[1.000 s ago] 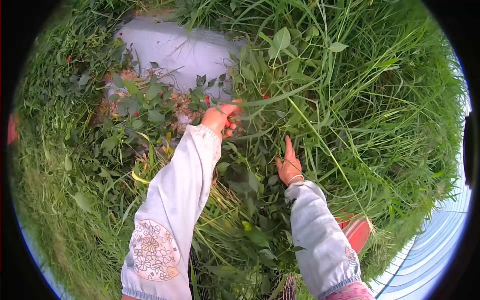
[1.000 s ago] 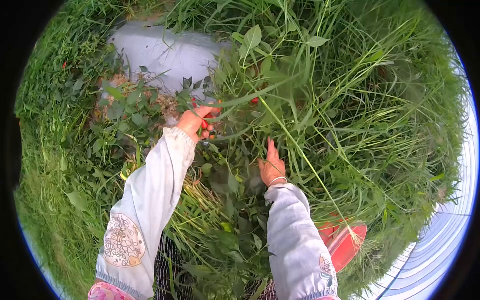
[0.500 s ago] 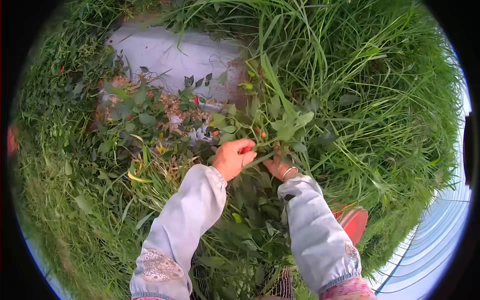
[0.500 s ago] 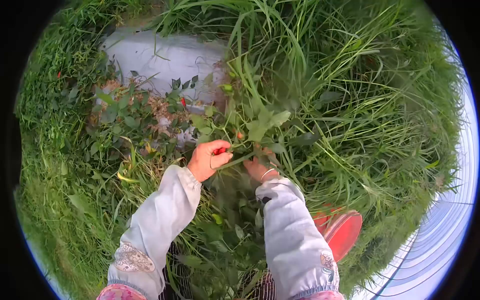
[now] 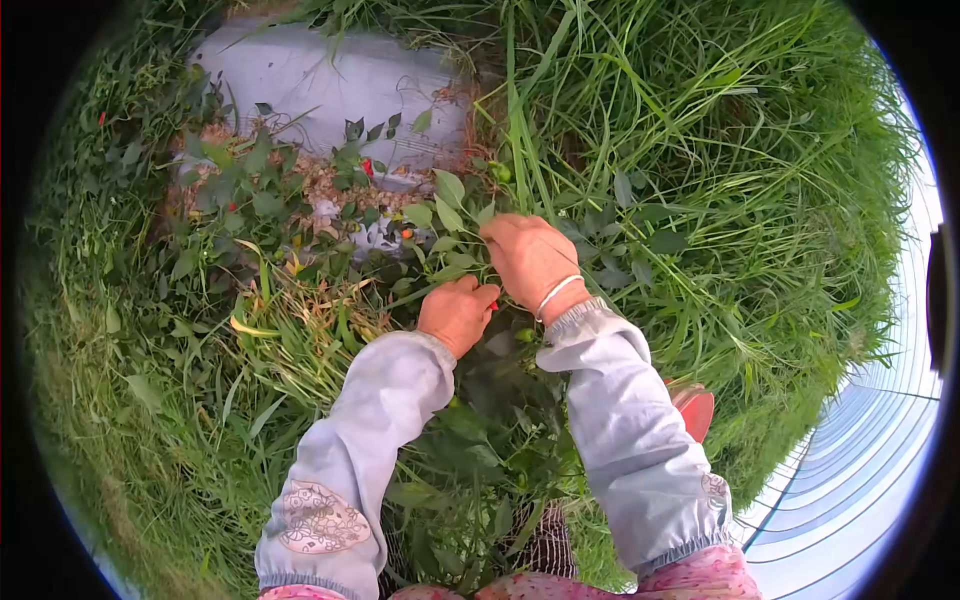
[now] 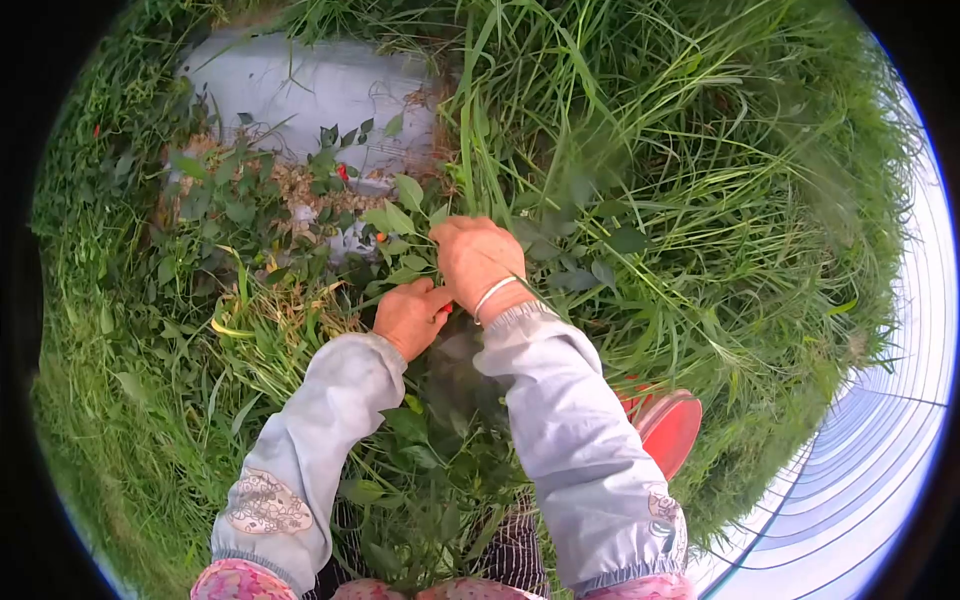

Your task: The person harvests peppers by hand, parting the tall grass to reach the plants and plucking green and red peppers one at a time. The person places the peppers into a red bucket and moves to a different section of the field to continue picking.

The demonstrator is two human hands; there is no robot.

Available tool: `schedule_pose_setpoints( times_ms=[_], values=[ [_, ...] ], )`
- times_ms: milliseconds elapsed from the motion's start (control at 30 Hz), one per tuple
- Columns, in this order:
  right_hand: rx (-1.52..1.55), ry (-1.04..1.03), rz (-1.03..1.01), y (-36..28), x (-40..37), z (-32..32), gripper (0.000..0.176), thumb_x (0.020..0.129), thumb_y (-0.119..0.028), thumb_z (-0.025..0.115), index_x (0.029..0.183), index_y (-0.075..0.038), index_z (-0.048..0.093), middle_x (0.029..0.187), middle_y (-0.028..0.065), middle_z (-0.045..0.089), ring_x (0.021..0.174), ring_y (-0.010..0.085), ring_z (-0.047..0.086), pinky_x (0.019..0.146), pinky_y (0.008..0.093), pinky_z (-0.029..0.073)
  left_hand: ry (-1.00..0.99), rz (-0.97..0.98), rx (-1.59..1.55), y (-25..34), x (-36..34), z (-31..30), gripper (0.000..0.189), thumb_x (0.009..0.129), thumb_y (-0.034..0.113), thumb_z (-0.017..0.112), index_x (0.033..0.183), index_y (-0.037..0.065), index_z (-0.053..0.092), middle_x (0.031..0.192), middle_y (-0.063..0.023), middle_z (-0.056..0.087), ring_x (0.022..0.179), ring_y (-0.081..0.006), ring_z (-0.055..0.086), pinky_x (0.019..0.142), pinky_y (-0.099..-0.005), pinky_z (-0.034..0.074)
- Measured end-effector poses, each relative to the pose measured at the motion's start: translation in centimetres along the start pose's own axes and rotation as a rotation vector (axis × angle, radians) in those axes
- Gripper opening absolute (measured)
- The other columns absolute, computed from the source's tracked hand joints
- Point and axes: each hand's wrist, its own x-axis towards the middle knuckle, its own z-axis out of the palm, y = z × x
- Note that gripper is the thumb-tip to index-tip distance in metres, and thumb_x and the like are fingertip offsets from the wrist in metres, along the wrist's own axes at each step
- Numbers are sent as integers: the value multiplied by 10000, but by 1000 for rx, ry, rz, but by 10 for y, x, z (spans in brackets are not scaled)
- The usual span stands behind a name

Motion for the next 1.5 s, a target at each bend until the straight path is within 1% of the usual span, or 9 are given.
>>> schedule_pose_setpoints(
  times_ms=[100, 367, 500, 600, 900, 1067, 1267, 1433, 1500],
  values=[
    [-239, -427, 228, 21, 12, 1, 181, 767, -128, 617, 945, -123, 648, 965, 79, 631, 1002, 259, 591, 828, 355, 492, -6, -2, 37, 0, -2, 2, 234, 706, 110, 676, 936, 134, 638, 798, -83, 559, 782, -284, 588, 667, -397, 496],
    [-328, -532, 138, 48, -9, 19, 327, 790, -152, 612, 1116, -149, 579, 1073, 99, 576, 1020, 275, 589, 823, 369, 497, -44, 6, 78, -1, -5, 5, 261, 673, 107, 693, 926, 134, 635, 801, -80, 541, 804, -277, 583, 677, -387, 500],
    [12, -255, 198, 63, -23, 19, 289, 840, -188, 601, 1095, -53, 581, 1025, 106, 634, 924, 265, 618, 777, 340, 488, -53, 22, 96, -5, -6, 0, 272, 662, 109, 699, 923, 139, 628, 804, -73, 534, 797, -275, 580, 674, -385, 501],
    [905, 1, 620, 85, -35, 30, 326, 882, -289, 587, 1037, -2, 606, 896, 56, 651, 822, 191, 609, 737, 288, 468, -49, 12, 89, -7, -8, 0, 269, 660, 108, 698, 916, 143, 621, 805, -68, 534, 795, -273, 579, 674, -385, 501],
    [1498, 539, 1140, 105, -43, 16, 267, 924, -320, 518, 980, -62, 558, 883, 64, 668, 561, 85, 539, 400, 210, 334, -59, -4, 110, -16, -15, 11, 234, 674, 102, 686, 892, 134, 610, 811, -75, 545, 807, -293, 581, 684, -399, 495],
    [1441, 266, 855, 110, -53, -25, 286, 906, -225, 520, 1136, -59, 551, 905, 84, 670, 640, 115, 611, 507, 212, 414, -29, -80, 155, -37, -31, -1, 258, 694, 92, 676, 945, 137, 638, 862, -86, 571, 826, -305, 585, 713, -426, 491],
    [1402, -285, 666, 58, -53, -20, 146, 888, -218, 532, 974, -100, 541, 843, 77, 658, 687, 124, 632, 540, 216, 447, -58, -32, 187, -33, -30, 20, 270, 665, 78, 668, 929, 127, 642, 849, -102, 562, 824, -301, 586, 693, -411, 494],
    [1204, -133, 408, 23, -12, -3, 198, 857, -186, 545, 1000, -57, 587, 900, 85, 655, 762, 145, 631, 644, 273, 503, -71, -33, 222, -18, -30, 21, 220, 702, 97, 614, 921, 117, 617, 821, -106, 548, 809, -306, 579, 676, -400, 493],
    [636, 45, 449, 45, 11, 17, 262, 810, -151, 547, 1045, -57, 613, 980, 177, 643, 874, 273, 630, 776, 358, 498, -39, -7, 229, -22, -33, 25, 301, 673, 85, 653, 969, 126, 617, 825, -111, 542, 777, -313, 574, 658, -408, 491]
  ],
)
